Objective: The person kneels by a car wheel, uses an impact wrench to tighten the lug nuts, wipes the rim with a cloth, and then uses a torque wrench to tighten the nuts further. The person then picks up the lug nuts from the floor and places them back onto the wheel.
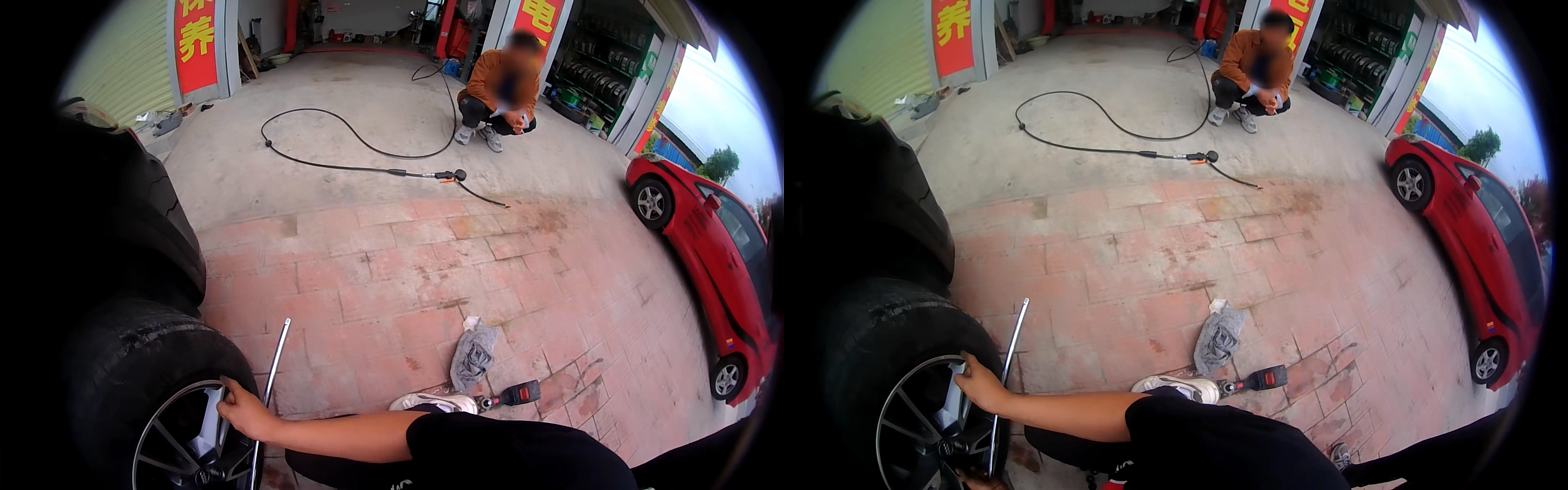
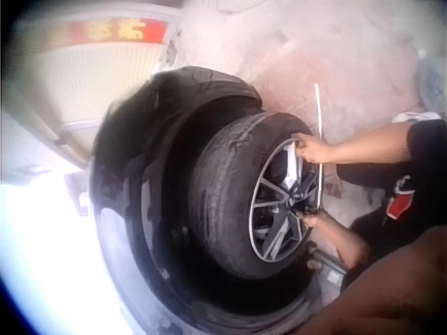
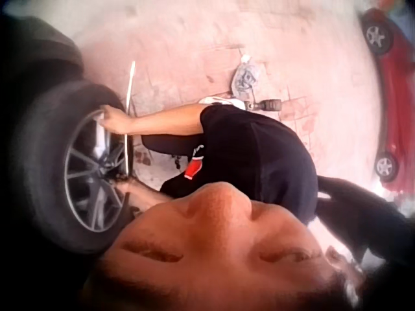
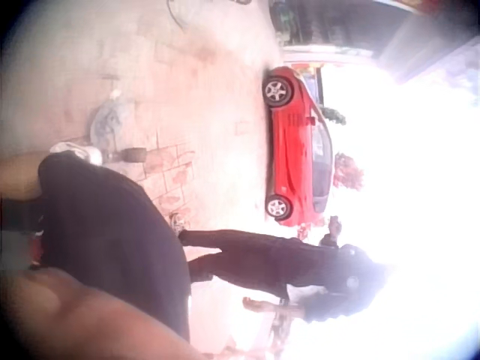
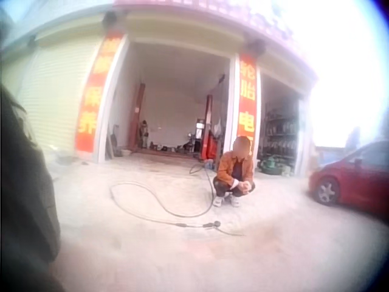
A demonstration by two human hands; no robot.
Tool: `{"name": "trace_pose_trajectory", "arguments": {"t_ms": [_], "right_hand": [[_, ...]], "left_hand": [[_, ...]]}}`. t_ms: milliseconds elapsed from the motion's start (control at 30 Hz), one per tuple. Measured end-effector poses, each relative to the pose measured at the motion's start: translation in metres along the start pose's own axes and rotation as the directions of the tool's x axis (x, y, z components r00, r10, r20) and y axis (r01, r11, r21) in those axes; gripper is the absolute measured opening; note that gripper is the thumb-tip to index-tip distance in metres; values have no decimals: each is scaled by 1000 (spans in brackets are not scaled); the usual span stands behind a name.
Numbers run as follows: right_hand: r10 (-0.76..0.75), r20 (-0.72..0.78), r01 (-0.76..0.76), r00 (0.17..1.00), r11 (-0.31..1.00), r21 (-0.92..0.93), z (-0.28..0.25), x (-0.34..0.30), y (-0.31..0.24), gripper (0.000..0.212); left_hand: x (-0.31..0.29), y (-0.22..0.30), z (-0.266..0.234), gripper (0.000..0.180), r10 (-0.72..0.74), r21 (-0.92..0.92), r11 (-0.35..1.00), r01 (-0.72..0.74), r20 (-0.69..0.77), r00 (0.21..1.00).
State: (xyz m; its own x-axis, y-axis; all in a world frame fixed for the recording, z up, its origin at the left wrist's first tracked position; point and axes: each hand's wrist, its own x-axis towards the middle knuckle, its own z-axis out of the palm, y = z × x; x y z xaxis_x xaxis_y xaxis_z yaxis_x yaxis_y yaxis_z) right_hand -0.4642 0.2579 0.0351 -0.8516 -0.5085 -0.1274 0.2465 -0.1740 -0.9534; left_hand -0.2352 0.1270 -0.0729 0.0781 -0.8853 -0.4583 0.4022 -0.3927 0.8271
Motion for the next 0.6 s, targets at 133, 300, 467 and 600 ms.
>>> {"name": "trace_pose_trajectory", "arguments": {"t_ms": [133, 300, 467, 600], "right_hand": [[-196, 355, 250, 914, 962, -113, -14, -60, -66, 54], [-332, 601, 685, 727, 290, -668, -92, -24, -59, 43], [61, 696, 685, 716, -254, -682, -224, 72, -49, 49], [351, 642, 728, 682, -241, -642, -214, 128, -44, 29]], "left_hand": [[-7, 17, -5, 29, 8, -3, 1000, -8, 26, 1000], [-5, 17, -7, 32, -81, 32, 996, 80, 40, 996], [-5, -5, -19, 29, -137, -39, 990, 138, 42, 990], [-15, -8, 5, 28, -43, -23, 999, 43, 35, 998]]}}
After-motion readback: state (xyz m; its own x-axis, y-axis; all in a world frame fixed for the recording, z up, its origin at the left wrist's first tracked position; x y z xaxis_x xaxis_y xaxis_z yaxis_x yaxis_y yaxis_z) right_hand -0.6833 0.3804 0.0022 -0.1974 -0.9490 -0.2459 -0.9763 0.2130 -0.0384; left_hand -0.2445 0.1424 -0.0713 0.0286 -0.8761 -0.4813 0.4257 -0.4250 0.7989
